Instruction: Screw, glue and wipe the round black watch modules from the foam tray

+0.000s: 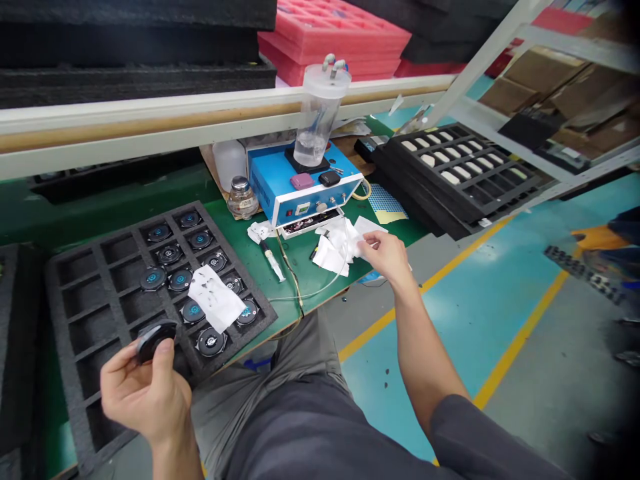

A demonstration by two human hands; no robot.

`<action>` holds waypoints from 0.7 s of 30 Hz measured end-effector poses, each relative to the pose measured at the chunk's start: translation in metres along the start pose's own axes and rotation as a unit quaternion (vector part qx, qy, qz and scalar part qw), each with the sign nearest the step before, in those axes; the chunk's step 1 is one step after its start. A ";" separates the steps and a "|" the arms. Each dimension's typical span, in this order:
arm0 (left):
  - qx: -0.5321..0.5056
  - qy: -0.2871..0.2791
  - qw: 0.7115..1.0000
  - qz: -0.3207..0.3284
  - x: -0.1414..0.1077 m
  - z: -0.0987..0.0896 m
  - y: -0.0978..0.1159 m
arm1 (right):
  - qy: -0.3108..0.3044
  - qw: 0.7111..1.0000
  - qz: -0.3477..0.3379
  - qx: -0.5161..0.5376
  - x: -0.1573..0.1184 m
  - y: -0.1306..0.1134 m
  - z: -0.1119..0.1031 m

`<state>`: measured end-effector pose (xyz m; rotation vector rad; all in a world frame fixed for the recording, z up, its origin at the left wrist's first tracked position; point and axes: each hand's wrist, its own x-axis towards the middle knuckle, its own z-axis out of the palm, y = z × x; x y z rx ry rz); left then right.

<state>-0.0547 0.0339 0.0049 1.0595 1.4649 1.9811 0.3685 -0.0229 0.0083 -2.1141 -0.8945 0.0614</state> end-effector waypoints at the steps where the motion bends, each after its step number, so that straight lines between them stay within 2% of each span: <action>1: 0.003 0.000 1.000 -0.001 0.000 0.000 0.000 | 0.003 1.000 0.007 0.008 0.002 0.001 -0.001; 3: 0.004 0.000 1.000 -0.002 0.000 -0.001 -0.002 | 0.026 0.999 0.007 0.035 0.005 -0.001 -0.006; 5: 0.001 -0.002 1.000 -0.002 -0.001 -0.002 -0.003 | 0.038 0.993 -0.006 0.111 0.006 -0.012 -0.015; 8: 0.002 -0.015 1.000 -0.002 -0.002 -0.003 -0.003 | -0.002 0.957 -0.033 0.289 0.001 -0.040 -0.023; 11: 0.014 -0.024 1.000 -0.006 -0.003 -0.004 -0.001 | -0.036 0.932 -0.035 0.360 -0.008 -0.069 -0.018; 15: 0.008 -0.025 0.999 -0.019 -0.005 -0.004 0.000 | -0.059 0.921 -0.029 0.384 -0.017 -0.087 0.010; 19: -0.007 -0.021 0.999 -0.026 -0.004 -0.003 0.000 | -0.138 0.946 -0.015 0.292 -0.016 -0.083 0.036; 21: -0.002 -0.019 1.000 -0.022 -0.003 -0.002 0.000 | -0.138 0.959 -0.026 0.246 -0.012 -0.075 0.036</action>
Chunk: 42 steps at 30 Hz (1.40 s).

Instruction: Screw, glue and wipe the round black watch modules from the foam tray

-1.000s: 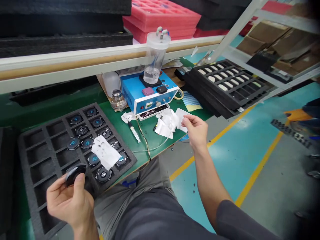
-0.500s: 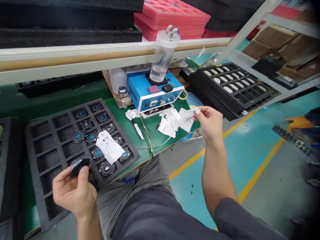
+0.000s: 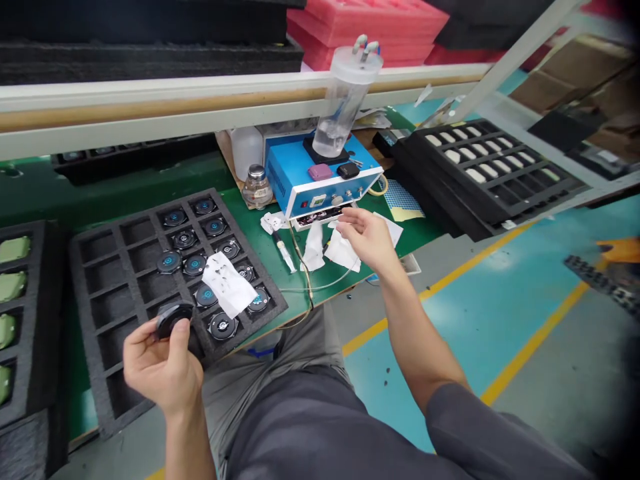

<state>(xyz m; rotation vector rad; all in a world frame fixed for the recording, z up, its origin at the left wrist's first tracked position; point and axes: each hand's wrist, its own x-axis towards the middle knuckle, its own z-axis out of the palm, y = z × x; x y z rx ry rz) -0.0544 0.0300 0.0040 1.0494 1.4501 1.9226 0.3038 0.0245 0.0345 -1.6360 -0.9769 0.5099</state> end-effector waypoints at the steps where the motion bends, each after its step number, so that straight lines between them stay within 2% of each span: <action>1: 0.000 0.002 1.000 0.001 0.000 0.001 0.000 | 0.018 1.000 -0.010 -0.015 0.001 0.002 -0.006; 4: -0.014 0.008 1.000 -0.007 0.001 0.002 0.000 | 0.110 0.990 -0.034 -0.084 -0.002 0.008 -0.033; 6: -0.022 0.013 1.000 -0.012 0.002 0.002 0.000 | 0.147 0.969 -0.018 -0.196 -0.010 0.016 -0.049; 7: -0.022 0.014 1.000 -0.012 0.002 0.002 -0.001 | 0.144 0.956 0.000 -0.257 -0.016 0.021 -0.054; 9: -0.017 0.018 1.000 -0.010 0.002 0.002 -0.002 | 0.094 0.936 0.043 -0.335 -0.029 0.034 -0.056; 12: -0.009 0.018 1.000 -0.008 0.002 0.002 -0.003 | 0.035 0.932 0.060 -0.355 -0.045 0.051 -0.045; 15: -0.019 0.019 1.000 -0.008 0.002 0.003 -0.003 | 0.020 0.923 0.061 -0.379 -0.048 0.055 -0.034; 19: -0.025 0.023 0.999 -0.009 0.002 0.003 -0.002 | 0.040 0.917 0.056 -0.394 -0.039 0.046 -0.041; 21: -0.025 0.022 0.999 -0.009 0.002 0.002 -0.003 | 0.046 0.918 0.028 -0.393 -0.035 0.043 -0.044; 25: -0.024 0.017 1.000 -0.011 0.001 0.001 -0.002 | -0.010 0.924 -0.022 -0.381 -0.034 0.048 -0.038; 28: -0.029 0.015 0.999 -0.012 0.002 0.000 -0.001 | -0.010 0.925 -0.013 -0.378 -0.032 0.054 -0.032; 32: -0.029 0.015 0.999 -0.002 0.002 0.000 -0.002 | 0.056 0.930 -0.019 -0.364 -0.026 0.054 -0.035; 34: -0.025 0.016 1.000 -0.002 0.002 0.000 -0.003 | 0.077 0.942 -0.023 -0.326 -0.023 0.054 -0.037; 38: -0.018 0.018 1.000 -0.006 0.003 0.002 -0.003 | 0.053 0.969 0.024 -0.241 -0.023 0.056 -0.033; 42: -0.015 0.016 1.000 -0.006 0.003 0.002 -0.001 | 0.020 0.957 0.051 -0.284 -0.027 0.061 -0.025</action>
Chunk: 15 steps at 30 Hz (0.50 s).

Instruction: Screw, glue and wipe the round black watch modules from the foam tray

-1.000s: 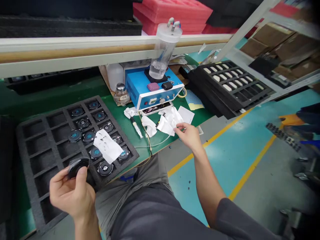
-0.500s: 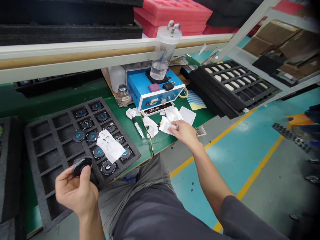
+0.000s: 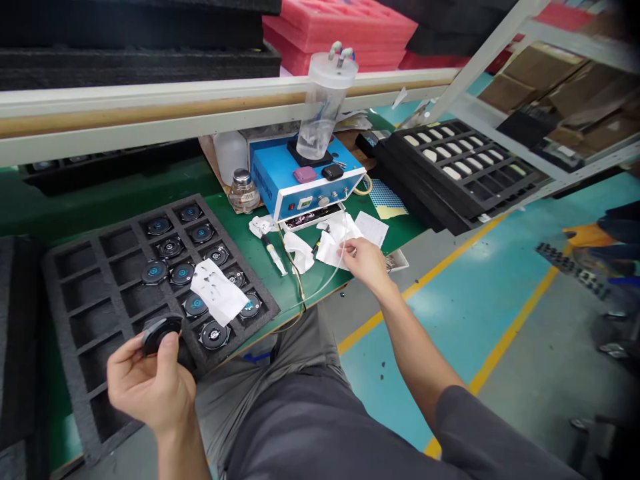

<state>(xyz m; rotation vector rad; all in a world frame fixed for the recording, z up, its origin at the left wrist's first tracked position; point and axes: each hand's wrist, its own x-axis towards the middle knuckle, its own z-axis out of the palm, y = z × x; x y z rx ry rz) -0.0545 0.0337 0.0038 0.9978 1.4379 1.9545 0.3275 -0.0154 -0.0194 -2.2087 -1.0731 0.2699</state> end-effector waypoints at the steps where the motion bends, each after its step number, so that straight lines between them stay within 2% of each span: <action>1: 0.001 -0.001 1.000 0.000 0.000 0.000 0.000 | -0.003 1.000 0.007 -0.008 -0.001 -0.001 0.001; 4: 0.006 -0.005 1.000 0.000 0.000 -0.002 0.000 | -0.017 1.000 0.023 -0.001 0.000 -0.003 -0.001; 8: 0.011 -0.019 1.000 0.004 -0.001 -0.003 -0.002 | -0.034 0.996 0.028 0.078 0.005 -0.004 -0.021; 12: 0.019 -0.018 1.000 0.009 -0.001 -0.003 -0.002 | 0.008 0.982 0.057 0.180 0.007 0.000 -0.045; 15: 0.013 -0.016 1.000 0.004 -0.001 -0.003 -0.001 | 0.056 0.965 0.080 0.242 0.008 0.001 -0.055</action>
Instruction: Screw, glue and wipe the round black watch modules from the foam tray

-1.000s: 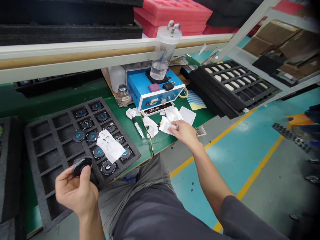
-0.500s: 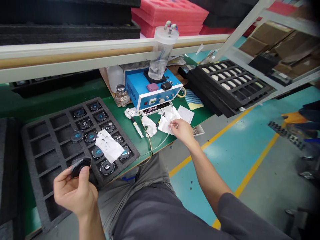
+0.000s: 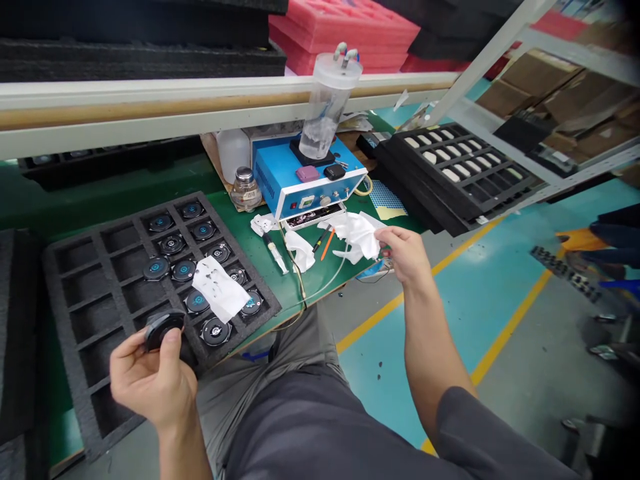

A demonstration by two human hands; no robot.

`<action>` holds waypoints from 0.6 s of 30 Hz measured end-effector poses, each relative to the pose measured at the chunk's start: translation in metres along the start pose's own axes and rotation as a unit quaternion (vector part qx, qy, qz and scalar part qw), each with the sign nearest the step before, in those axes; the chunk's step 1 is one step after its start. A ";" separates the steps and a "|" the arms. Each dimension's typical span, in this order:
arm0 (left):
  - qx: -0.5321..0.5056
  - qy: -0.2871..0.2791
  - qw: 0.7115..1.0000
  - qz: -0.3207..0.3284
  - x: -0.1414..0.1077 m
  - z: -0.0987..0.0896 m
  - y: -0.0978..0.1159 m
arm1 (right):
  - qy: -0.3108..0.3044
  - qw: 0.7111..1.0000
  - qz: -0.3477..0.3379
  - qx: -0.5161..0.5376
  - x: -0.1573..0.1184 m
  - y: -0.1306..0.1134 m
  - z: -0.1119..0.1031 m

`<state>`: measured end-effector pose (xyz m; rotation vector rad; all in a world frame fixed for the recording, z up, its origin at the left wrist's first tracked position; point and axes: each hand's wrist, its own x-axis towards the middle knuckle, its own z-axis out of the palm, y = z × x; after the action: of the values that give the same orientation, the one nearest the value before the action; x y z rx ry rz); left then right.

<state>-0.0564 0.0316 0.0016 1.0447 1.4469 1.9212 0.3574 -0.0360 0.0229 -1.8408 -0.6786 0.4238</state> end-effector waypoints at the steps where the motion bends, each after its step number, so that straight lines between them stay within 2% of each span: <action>1: -0.006 0.001 1.000 -0.003 0.000 0.000 0.000 | 0.012 1.000 0.000 0.019 0.000 -0.002 -0.001; 4: -0.016 0.004 1.000 -0.008 0.000 -0.001 0.000 | 0.027 0.997 -0.018 0.075 0.001 -0.010 0.005; 10: -0.031 0.003 0.999 -0.012 0.000 -0.001 0.000 | 0.048 0.976 -0.089 0.192 0.017 -0.028 0.037; 13: -0.032 0.004 0.999 -0.016 -0.001 -0.001 0.001 | 0.071 0.969 -0.095 0.215 0.030 -0.026 0.036; 15: -0.030 0.006 0.999 -0.015 -0.001 -0.002 0.001 | 0.083 0.974 -0.091 0.188 0.032 -0.020 0.025; 18: -0.024 0.006 1.000 -0.013 0.000 -0.002 0.000 | 0.029 0.999 -0.038 0.017 0.019 -0.003 0.004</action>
<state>-0.0578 0.0306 0.0013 0.9910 1.4066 1.9369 0.3686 -0.0204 0.0252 -1.7830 -0.6963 0.3286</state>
